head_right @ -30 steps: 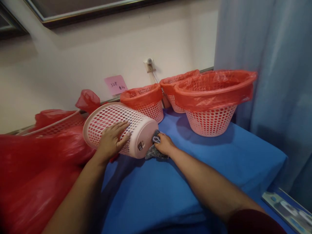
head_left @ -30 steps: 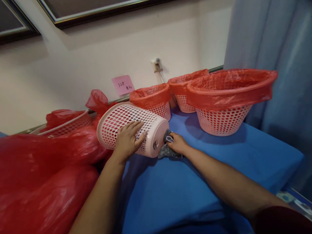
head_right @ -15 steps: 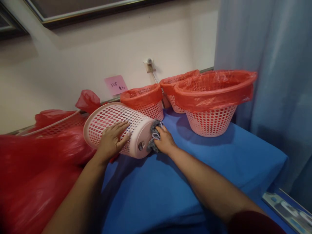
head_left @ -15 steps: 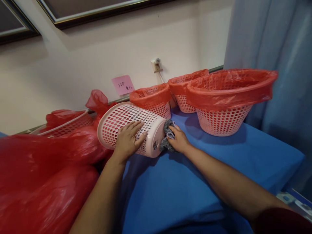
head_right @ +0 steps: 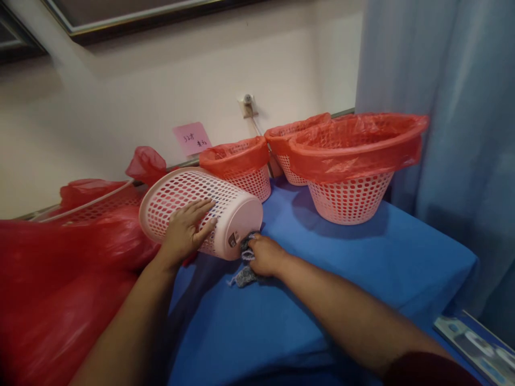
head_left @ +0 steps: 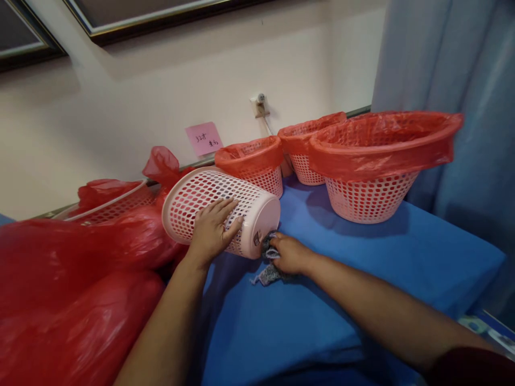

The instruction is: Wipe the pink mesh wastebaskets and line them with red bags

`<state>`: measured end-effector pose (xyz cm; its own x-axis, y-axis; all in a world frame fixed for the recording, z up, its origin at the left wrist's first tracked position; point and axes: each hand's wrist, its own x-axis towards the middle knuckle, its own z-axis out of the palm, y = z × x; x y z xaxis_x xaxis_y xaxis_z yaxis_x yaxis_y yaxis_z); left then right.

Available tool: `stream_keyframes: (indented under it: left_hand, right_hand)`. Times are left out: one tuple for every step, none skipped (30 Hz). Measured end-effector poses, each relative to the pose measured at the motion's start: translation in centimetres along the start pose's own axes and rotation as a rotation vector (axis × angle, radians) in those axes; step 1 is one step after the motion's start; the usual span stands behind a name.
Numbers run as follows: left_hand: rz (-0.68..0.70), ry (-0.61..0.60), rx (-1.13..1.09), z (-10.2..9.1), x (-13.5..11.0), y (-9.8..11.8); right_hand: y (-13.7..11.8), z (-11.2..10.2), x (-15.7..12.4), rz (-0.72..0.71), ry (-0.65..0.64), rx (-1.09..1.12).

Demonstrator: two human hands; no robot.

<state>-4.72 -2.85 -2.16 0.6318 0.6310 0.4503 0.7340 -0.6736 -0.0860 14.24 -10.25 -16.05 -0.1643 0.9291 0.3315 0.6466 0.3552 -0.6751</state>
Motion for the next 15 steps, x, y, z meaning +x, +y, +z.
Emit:
stream_keyframes:
  left_hand:
    - [0.001,-0.002,0.000,0.0,0.0,0.0]
    - [0.000,-0.003,0.001,0.0,0.0,0.0]
    - [-0.002,-0.004,0.002,0.0,0.0,0.0]
    - [-0.006,-0.006,0.003,0.0,0.0,0.0]
    - [-0.011,-0.006,0.004,0.0,0.0,0.0]
    - [-0.015,-0.005,0.005,0.0,0.0,0.0]
    - [-0.017,-0.003,0.005,0.0,0.0,0.0]
    - [-0.017,0.000,0.004,0.1,0.0,0.0]
    - [-0.016,0.003,0.003,0.1,0.0,0.0]
    - [-0.014,0.005,0.001,0.2,-0.1,0.0]
    - [-0.012,0.008,-0.001,0.2,-0.1,-0.1]
    - [-0.010,0.010,-0.002,0.2,-0.1,-0.1]
    - [-0.008,0.012,-0.002,0.3,-0.2,-0.1]
    - [-0.008,0.013,-0.001,0.3,-0.2,-0.1]
    - [-0.008,0.014,0.000,0.3,-0.2,0.0]
  right_hand:
    - [0.4,0.1,0.5,0.039,0.032,0.011]
    - [0.8,0.1,0.9,0.069,0.069,0.017]
    - [1.2,0.0,1.2,0.099,0.109,0.023]
    - [1.5,-0.2,1.4,0.127,0.149,0.027]
    - [1.8,-0.4,1.5,0.137,0.186,0.033]
    - [2.0,-0.6,1.4,0.120,0.218,0.048]
    - [2.1,-0.8,1.3,0.073,0.242,0.073]
    - [2.1,-1.0,1.2,0.004,0.259,0.106]
    - [2.1,-1.0,1.1,-0.073,0.275,0.142]
    - [2.1,-1.0,1.0,-0.139,0.298,0.177]
    - [2.1,-0.9,1.0,-0.174,0.331,0.203]
    - [2.1,-0.7,1.1,-0.164,0.373,0.215]
    - [2.2,-0.5,1.3,-0.116,0.415,0.215]
    - [2.2,-0.3,1.5,-0.041,0.441,0.204]
    - [2.3,-0.1,1.7,0.041,0.443,0.186]
